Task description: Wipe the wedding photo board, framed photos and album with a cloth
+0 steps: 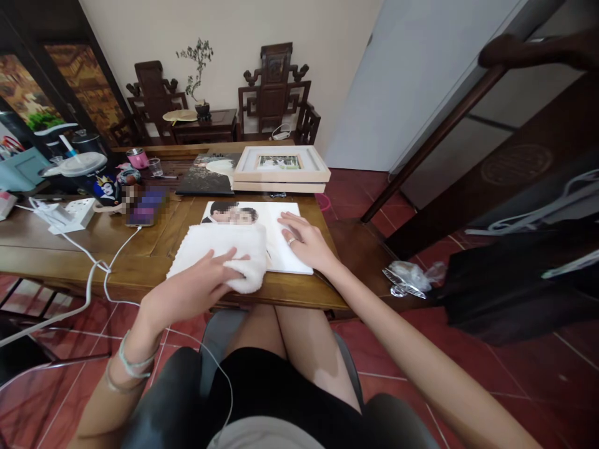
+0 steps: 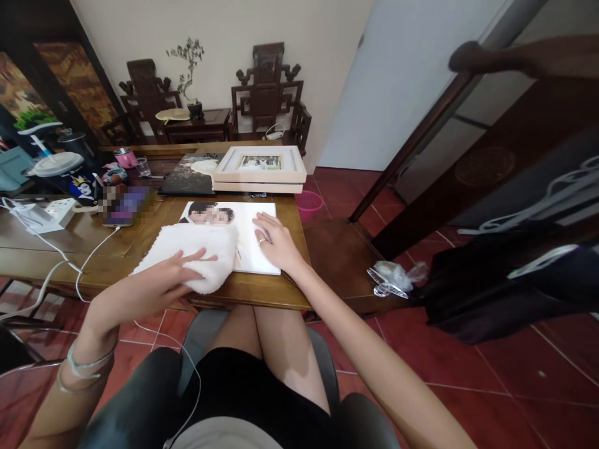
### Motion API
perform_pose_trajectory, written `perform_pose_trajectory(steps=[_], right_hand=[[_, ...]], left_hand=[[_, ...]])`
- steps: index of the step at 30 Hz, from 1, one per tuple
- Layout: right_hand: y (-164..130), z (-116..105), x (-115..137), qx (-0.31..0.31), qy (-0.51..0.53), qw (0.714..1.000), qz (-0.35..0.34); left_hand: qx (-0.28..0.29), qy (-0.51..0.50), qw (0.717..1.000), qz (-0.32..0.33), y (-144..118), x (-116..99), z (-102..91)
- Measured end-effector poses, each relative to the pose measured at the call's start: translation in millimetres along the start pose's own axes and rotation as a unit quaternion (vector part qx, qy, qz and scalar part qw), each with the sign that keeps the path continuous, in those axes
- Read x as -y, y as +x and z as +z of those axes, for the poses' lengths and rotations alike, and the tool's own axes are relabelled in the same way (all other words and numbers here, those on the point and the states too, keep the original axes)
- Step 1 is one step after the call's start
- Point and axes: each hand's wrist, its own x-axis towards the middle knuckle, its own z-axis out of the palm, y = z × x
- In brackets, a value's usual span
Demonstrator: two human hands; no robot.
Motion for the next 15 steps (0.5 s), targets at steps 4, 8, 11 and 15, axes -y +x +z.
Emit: perform_pose_trajectory(steps=[4,8,11,15], right_hand=[[0,0,0,-0.001,-0.006,1.000,0.000],[1,-1,0,-0.002,-0.005,1.000,-0.002],[1,-1,-1,0.001,0.000,1.000,0.000],[1,-1,-2,0.001,0.002,1.000,-0.002]], left_hand=[[-0.016,0.001,1.000,0.017,36,16,-13.6],[-0.029,0.003,0.999,0.040,82,45,-29.3],[-0.056,0.003,0.998,0.015,97,77,-37.8],[-0.125,0.007,0.991,-0.043,91,119,-41.9]])
